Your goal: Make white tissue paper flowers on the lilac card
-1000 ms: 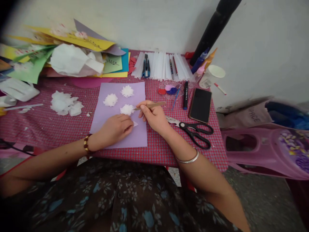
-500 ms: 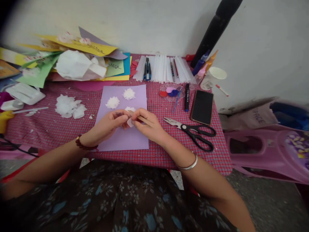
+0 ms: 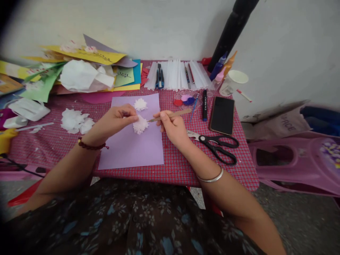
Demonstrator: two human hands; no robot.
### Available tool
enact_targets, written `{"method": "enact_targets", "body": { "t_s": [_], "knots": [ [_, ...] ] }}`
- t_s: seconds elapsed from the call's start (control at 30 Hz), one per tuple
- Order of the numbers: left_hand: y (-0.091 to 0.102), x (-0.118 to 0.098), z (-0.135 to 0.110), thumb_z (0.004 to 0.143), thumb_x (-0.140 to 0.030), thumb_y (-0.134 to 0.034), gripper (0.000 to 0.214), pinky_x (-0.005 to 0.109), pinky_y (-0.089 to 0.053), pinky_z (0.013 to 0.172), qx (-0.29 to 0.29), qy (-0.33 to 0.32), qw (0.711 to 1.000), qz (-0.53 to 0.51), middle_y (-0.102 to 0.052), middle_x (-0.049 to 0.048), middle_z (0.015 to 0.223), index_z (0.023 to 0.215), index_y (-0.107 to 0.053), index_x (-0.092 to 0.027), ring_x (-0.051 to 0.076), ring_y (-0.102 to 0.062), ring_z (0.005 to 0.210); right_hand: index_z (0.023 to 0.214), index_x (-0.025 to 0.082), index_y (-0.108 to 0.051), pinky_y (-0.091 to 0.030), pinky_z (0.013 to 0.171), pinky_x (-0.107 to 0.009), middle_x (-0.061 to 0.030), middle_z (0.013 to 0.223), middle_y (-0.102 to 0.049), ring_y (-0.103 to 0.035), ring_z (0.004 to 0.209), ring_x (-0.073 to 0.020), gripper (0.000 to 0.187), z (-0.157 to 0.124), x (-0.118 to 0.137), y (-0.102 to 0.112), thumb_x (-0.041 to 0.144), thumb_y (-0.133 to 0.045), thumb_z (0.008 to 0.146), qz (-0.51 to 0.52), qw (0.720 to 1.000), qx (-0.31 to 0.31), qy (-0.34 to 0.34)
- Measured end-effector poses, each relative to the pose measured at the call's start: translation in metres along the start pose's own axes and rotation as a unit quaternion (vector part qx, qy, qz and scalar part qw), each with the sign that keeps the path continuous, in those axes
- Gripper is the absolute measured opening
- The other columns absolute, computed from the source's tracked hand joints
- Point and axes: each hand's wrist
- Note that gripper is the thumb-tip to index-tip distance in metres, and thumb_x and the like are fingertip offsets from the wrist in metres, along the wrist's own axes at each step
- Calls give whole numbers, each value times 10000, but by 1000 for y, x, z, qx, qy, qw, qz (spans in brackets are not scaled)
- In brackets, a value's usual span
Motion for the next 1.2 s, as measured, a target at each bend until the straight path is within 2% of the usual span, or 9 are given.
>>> {"method": "enact_targets", "body": {
  "t_s": [0.2, 0.3, 0.5, 0.6, 0.67, 0.77, 0.87, 0.93, 1.2],
  "knots": [
    [-25, 4, -4, 845, -197, -557, 188, 366, -426, 790, 51, -53, 978, 194, -591, 63, 791, 672, -617, -154, 191, -534, 815, 792, 186, -621, -427, 475, -226, 27, 586, -590, -532, 484, -74, 404, 1, 1, 0, 556, -536, 929, -22, 1000, -11, -5],
    [-31, 9, 0, 835, -182, -550, 183, 368, -416, 776, 71, -45, 970, 226, -581, 66, 772, 662, -601, -153, 200, -527, 816, 783, 186, -606, -418, 462, -226, 25, 583, -595, -527, 471, -74, 388, 0, 1, -2, 541, -539, 924, -29, 1000, 6, -6],
    [-25, 18, 4, 802, -225, -580, 171, 280, -373, 628, 70, 7, 994, 89, -538, 4, 665, 650, -535, -162, 122, -481, 648, 825, 176, -619, -410, 467, -225, 21, 614, -617, -525, 475, -71, 361, 0, -4, -5, 515, -541, 921, -51, 998, 32, -11],
    [-14, 16, 5, 827, -293, -578, 182, 261, -365, 591, 94, 41, 995, 19, -547, -6, 652, 705, -584, -159, 112, -480, 618, 819, 176, -619, -408, 468, -225, 24, 611, -608, -525, 477, -70, 365, 0, -5, -4, 514, -533, 928, -50, 999, 21, -8],
    [-8, 14, 5, 858, -313, -552, 200, 269, -386, 615, 101, 41, 994, 18, -590, 10, 709, 773, -639, -154, 122, -507, 652, 809, 177, -617, -409, 466, -225, 27, 603, -596, -525, 476, -71, 365, 1, -4, -2, 514, -538, 927, -39, 999, 15, 0],
    [-10, 12, 5, 875, -260, -522, 201, 299, -406, 681, 95, 1, 989, 117, -616, 39, 768, 780, -657, -146, 148, -533, 714, 800, 179, -615, -411, 462, -224, 27, 598, -590, -526, 474, -72, 357, 2, -3, -1, 507, -549, 925, -24, 1000, 4, 6],
    [-20, 10, 5, 908, -213, -462, 260, 344, -415, 760, 106, -52, 955, 270, -609, 79, 792, 741, -643, -132, 194, -548, 802, 796, 181, -612, -412, 466, -225, 25, 597, -595, -525, 474, -71, 354, 2, -3, -1, 505, -553, 924, -28, 1000, 6, -3],
    [-26, 9, 5, 936, -207, -423, 294, 358, -416, 784, 115, -69, 934, 330, -607, 95, 810, 758, -643, -128, 210, -551, 831, 804, 178, -614, -405, 465, -226, 21, 603, -607, -522, 472, -72, 361, 2, -5, -3, 514, -551, 921, -37, 999, 15, -8],
    [-35, 6, 1, 953, -203, -437, 272, 367, -399, 748, 102, -84, 909, 394, -607, 106, 827, 804, -652, -128, 223, -550, 804, 826, 184, -618, -394, 517, -242, 0, 687, -641, -539, 550, -99, 344, 1, -15, -6, 484, -505, 951, -101, 992, 67, 34]
  ]
}}
Point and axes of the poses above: each hand's wrist, its own z-axis towards the middle knuckle, its own y-axis out of the back of the hand, x = y × z
